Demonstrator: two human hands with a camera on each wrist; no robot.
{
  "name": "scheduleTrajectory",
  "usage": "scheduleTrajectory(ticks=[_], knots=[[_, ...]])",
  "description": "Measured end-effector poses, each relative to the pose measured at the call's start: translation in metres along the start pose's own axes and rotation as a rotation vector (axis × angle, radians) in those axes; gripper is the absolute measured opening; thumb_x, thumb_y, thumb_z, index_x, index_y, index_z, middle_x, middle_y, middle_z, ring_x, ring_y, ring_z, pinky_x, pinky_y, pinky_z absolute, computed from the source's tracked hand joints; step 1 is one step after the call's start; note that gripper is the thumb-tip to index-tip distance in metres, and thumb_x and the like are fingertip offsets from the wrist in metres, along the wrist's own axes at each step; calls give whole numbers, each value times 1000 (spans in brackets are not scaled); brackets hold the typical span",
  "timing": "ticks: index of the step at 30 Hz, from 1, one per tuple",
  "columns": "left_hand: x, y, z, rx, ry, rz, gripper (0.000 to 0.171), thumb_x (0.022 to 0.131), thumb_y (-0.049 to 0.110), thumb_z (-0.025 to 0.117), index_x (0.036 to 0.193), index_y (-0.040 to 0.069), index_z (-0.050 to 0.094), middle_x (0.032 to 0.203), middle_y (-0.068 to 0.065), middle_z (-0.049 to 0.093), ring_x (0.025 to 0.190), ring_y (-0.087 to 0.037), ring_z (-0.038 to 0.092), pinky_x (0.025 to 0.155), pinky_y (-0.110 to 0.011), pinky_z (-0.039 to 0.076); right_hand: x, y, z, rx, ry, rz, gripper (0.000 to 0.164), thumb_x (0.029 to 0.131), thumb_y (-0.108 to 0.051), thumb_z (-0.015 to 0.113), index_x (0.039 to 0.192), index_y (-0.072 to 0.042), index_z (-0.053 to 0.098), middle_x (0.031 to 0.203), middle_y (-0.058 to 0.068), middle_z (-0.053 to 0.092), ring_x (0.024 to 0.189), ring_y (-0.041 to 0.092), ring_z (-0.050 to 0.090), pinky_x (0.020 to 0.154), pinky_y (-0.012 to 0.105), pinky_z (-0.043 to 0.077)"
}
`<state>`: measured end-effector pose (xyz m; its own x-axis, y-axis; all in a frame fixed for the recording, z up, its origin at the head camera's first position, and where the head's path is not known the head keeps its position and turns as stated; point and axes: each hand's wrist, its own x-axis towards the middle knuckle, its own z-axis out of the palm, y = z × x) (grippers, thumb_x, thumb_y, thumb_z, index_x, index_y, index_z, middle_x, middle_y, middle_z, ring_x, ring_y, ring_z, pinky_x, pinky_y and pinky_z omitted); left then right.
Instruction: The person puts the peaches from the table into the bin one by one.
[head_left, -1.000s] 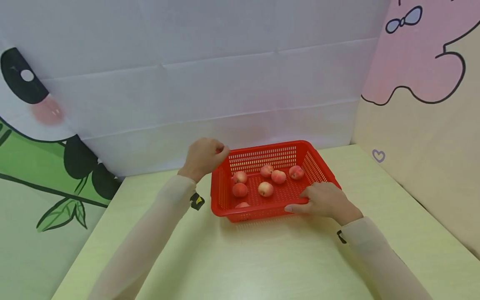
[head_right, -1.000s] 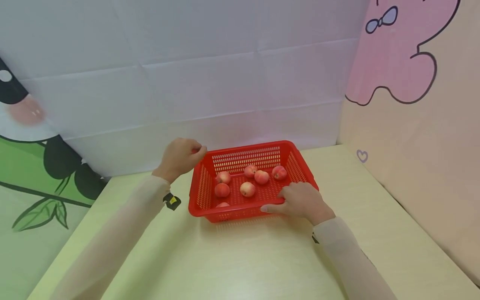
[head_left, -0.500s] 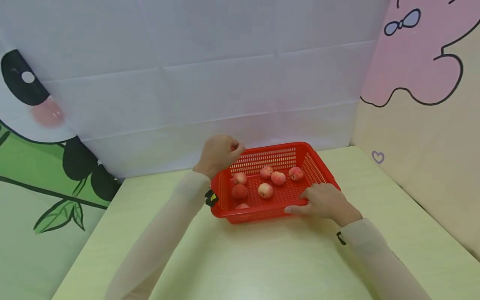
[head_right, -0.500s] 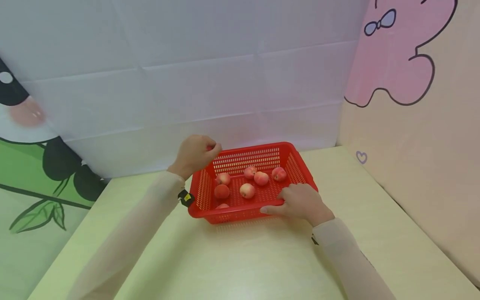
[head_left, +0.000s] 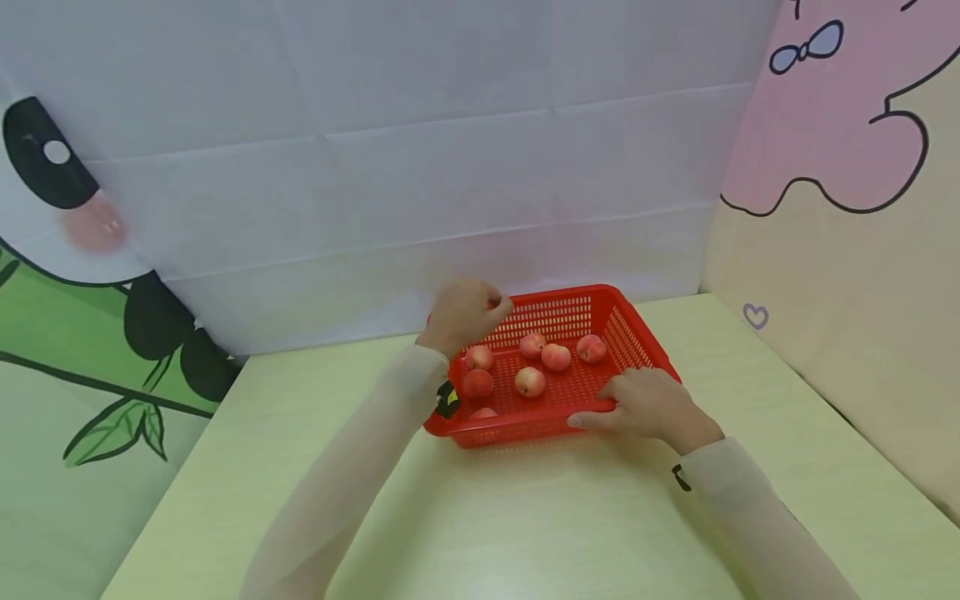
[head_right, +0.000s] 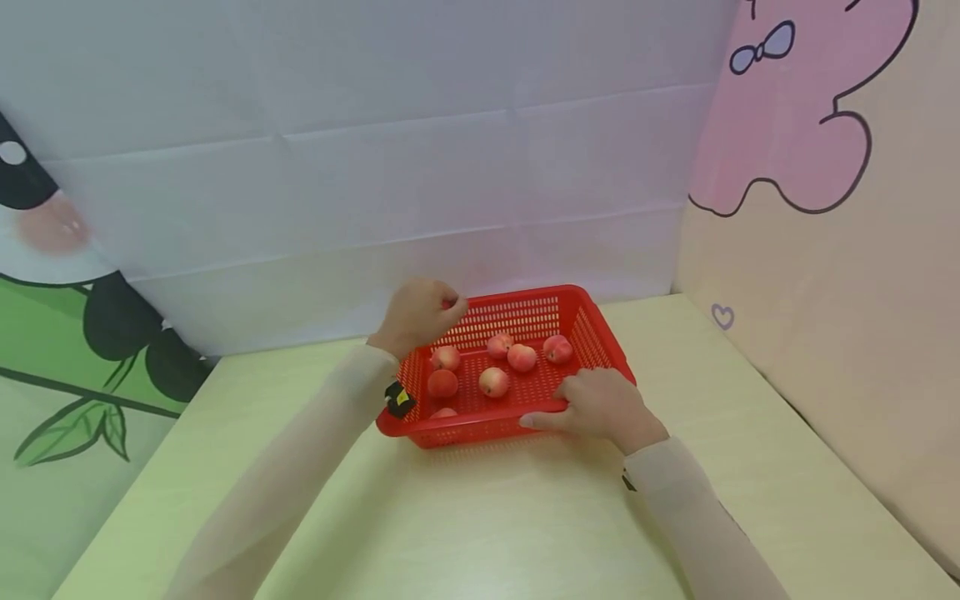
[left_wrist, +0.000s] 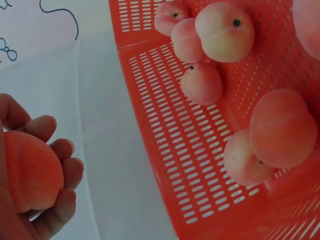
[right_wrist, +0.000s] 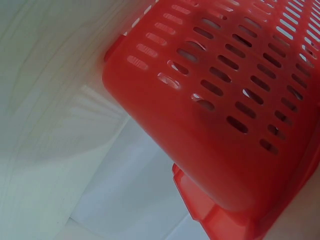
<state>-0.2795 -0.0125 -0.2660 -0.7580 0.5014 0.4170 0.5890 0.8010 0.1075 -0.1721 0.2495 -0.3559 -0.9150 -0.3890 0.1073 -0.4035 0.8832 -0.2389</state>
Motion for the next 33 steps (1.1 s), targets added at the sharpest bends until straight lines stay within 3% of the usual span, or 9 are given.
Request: scheduleTrajectory(ticks=[8, 17, 26, 33], knots=[[4, -4, 21, -82, -41, -45, 44, 89, 29, 50, 48, 17, 42, 48, 6, 28, 48, -11, 32, 47, -25, 27, 0, 0, 0, -8, -3, 0, 66, 69, -89, 42, 48, -26, 43, 48, -12, 23, 49, 5, 26, 49, 26, 24], [8, -3, 40, -68, -108, -53, 46, 91, 33, 51, 49, 17, 43, 46, 6, 30, 46, -9, 31, 48, -24, 28, 1, 0, 1, -23, 0, 0, 66, 69, -89, 41, 49, -26, 44, 48, -12, 25, 50, 5, 28, 49, 26, 25], [12, 9, 48, -163, -301, -75, 32, 90, 34, 56, 63, 18, 63, 52, 3, 51, 50, -12, 48, 49, -24, 41, -1, 0, 2, -16, 2, 10, 67, 69, -89, 41, 50, -25, 42, 47, -12, 25, 49, 5, 26, 49, 27, 25], [17, 17, 51, -182, -390, -3, 21, 90, 33, 59, 75, 19, 65, 56, 3, 51, 52, -11, 50, 51, -24, 44, 0, 0, 1, -14, 8, -4, 67, 69, -89, 42, 49, -25, 42, 47, -12, 24, 49, 5, 25, 49, 26, 23]])
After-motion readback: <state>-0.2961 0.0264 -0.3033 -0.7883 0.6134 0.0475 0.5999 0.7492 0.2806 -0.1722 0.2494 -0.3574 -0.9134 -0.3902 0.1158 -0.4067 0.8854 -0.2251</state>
